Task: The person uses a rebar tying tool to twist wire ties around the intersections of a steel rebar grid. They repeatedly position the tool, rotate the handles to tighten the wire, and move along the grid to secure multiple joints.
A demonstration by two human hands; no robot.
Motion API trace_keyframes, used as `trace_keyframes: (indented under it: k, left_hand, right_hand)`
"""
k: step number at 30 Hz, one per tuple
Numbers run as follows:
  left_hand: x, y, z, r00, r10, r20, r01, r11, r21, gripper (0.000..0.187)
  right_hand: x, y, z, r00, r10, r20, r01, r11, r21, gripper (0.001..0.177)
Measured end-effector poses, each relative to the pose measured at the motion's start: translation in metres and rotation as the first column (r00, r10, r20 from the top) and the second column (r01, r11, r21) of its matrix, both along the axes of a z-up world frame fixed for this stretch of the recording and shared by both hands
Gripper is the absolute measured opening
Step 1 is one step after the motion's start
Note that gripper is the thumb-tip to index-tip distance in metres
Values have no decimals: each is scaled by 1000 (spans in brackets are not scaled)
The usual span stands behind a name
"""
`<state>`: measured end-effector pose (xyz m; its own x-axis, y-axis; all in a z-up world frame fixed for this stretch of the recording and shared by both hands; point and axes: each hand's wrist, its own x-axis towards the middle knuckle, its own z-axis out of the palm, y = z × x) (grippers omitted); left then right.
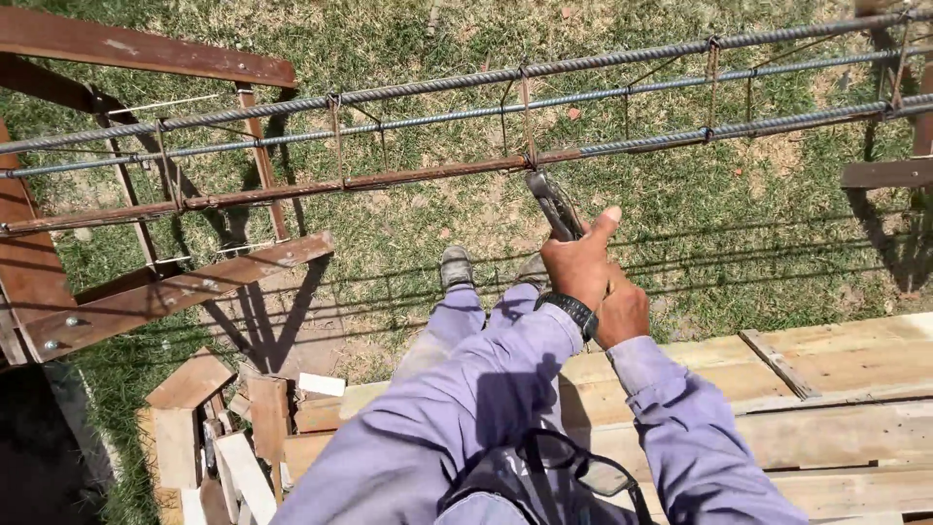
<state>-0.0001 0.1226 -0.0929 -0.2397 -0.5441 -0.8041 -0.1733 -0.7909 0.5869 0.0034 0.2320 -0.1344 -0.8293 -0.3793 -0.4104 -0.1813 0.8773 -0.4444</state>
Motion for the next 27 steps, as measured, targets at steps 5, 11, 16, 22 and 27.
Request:
trace_keyframes:
  k: [5,11,16,22,27]
  left_hand:
    - [43,-35,72,883,-61,-464,213,936,281,35]
    - [56,-47,66,837,-30,-546,284,877,387,33]
    - [64,-62,75,848,-111,-518,314,893,323,40]
    - [72,-52,90,948,-214,-234,245,963,111,46]
    - [57,-38,116,940,-329,87,315,938,147,76]
  right_hand:
    - [13,33,79,728,-31,685,190,969,-158,61]
    - [47,37,85,-19,120,993,680,729,-75,27]
    - [71,-5,102,13,-187,982,710,693,123,32]
    - [59,24,47,687,-299,662,480,871,-104,32]
    - [60,11,53,868,-180,463,294,937,-188,22]
